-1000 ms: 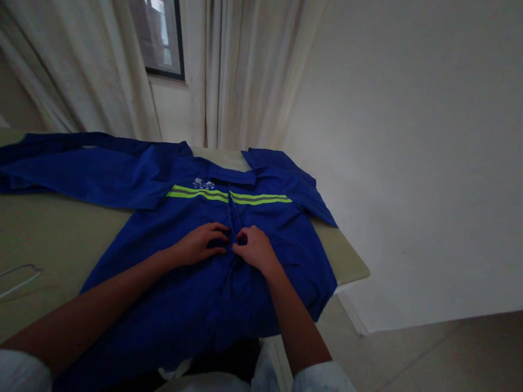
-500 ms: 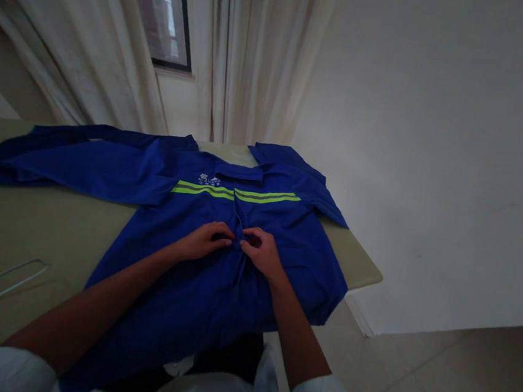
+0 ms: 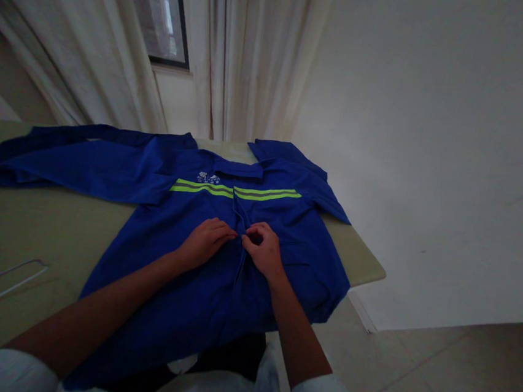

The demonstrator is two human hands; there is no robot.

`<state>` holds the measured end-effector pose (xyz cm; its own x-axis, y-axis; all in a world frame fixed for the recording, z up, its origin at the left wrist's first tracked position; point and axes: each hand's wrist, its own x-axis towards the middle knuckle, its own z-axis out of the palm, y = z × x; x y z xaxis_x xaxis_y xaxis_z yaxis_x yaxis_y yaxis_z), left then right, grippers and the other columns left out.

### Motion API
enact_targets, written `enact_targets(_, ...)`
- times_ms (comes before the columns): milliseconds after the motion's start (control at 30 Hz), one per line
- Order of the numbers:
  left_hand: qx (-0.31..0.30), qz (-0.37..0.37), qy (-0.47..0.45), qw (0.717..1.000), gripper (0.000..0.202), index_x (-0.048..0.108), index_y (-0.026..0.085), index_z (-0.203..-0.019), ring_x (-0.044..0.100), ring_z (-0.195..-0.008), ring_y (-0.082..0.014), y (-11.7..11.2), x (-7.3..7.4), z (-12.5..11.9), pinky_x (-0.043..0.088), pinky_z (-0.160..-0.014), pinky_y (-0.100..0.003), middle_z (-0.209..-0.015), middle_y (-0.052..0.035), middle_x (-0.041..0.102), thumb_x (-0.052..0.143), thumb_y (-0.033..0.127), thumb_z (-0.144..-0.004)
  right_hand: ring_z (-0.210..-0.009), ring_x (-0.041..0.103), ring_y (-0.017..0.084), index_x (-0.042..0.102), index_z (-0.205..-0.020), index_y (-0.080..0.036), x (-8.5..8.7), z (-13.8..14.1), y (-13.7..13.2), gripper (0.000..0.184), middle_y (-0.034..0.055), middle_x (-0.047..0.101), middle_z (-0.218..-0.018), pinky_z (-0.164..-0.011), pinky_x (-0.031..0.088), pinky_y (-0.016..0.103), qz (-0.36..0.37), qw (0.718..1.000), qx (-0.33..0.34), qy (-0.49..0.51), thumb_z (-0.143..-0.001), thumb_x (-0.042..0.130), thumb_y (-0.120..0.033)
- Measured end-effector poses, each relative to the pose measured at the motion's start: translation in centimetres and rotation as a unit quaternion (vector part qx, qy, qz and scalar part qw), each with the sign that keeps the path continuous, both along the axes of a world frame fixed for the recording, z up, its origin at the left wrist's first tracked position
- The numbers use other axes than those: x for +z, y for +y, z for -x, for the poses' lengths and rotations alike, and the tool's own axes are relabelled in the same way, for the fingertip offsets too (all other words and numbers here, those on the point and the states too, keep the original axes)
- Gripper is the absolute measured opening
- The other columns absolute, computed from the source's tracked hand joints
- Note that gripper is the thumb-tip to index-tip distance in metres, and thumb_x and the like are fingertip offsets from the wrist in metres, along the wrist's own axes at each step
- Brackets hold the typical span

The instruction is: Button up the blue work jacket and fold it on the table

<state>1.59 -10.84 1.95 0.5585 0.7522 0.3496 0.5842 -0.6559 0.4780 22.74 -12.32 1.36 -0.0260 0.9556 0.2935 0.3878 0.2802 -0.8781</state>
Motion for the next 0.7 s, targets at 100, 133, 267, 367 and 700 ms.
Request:
enact_targets(100, 0.002, -0.001, 0.014, 1.0, 0.024, 0.073, 0.02, -0.109, 0.064, -0.096, -0.0242, -0.08, -0.22, -0.27, 0.048, -0.089, -0.039, -0.104, -0.0077, 0.077, 0.05, 0.025, -0.107, -0.083, 0.066, 0.018, 0.074, -0.086, -0.02, 0.15, 0.37, -0.22, 0.014, 0.0098, 0.067, -0.111, -0.066, 0.054, 0.03, -0.033, 0.999, 0.007, -0.029, -0.083, 0.072, -0.033)
enact_targets(133, 0.001, 0.001, 0.013, 1.0, 0.023, 0.072, 0.02, -0.11, 0.064, -0.096, -0.0237, -0.13, -0.32, -0.29, 0.048, -0.09, -0.038, -0.105, -0.0072, 0.077, 0.05, 0.025, -0.106, -0.08, 0.065, 0.017, 0.074, -0.087, -0.02, 0.13, 0.45, -0.24, 0.012, 0.0097, 0.066, -0.112, -0.065, 0.054, 0.029, -0.034, 0.999, 0.009, -0.036, -0.083, 0.072, -0.031)
enact_targets(267, -0.017, -0.011, 0.01, 1.0, 0.019, 0.068, 0.02, -0.116, 0.064, -0.097, -0.0225, -0.29, -0.69, -0.13, 0.05, -0.091, -0.037, -0.11, -0.0059, 0.076, 0.054, 0.02, -0.103, -0.071, 0.061, 0.014, 0.072, -0.084, -0.019, -0.14, 0.46, -0.14, 0.008, 0.0083, 0.065, -0.11, -0.065, 0.054, 0.029, -0.025, 0.998, 0.007, -0.063, -0.08, 0.072, -0.026)
enact_targets(367, -0.017, -0.03, 0.025, 0.999, 0.016, 0.069, 0.02, -0.111, 0.064, -0.094, -0.0226, -0.32, -0.74, -0.04, 0.05, -0.088, -0.036, -0.103, -0.0054, 0.075, 0.059, 0.017, -0.099, -0.07, 0.06, 0.013, 0.071, -0.084, -0.019, -0.37, 0.41, -0.06, 0.006, 0.0079, 0.064, -0.11, -0.067, 0.055, 0.03, -0.036, 0.996, 0.009, -0.08, -0.081, 0.071, -0.024)
enact_targets(700, 0.024, -0.093, 0.036, 0.995, 0.008, 0.071, 0.02, -0.097, 0.062, -0.089, -0.0228, -0.73, -0.24, -0.23, 0.046, -0.082, -0.036, -0.091, -0.0051, 0.074, 0.063, 0.021, -0.098, -0.068, 0.059, 0.012, 0.069, -0.086, -0.02, -0.2, 0.85, -0.39, 0.006, 0.0058, 0.065, -0.105, -0.067, 0.053, 0.028, -0.072, 0.992, 0.03, -0.099, -0.081, 0.068, -0.016)
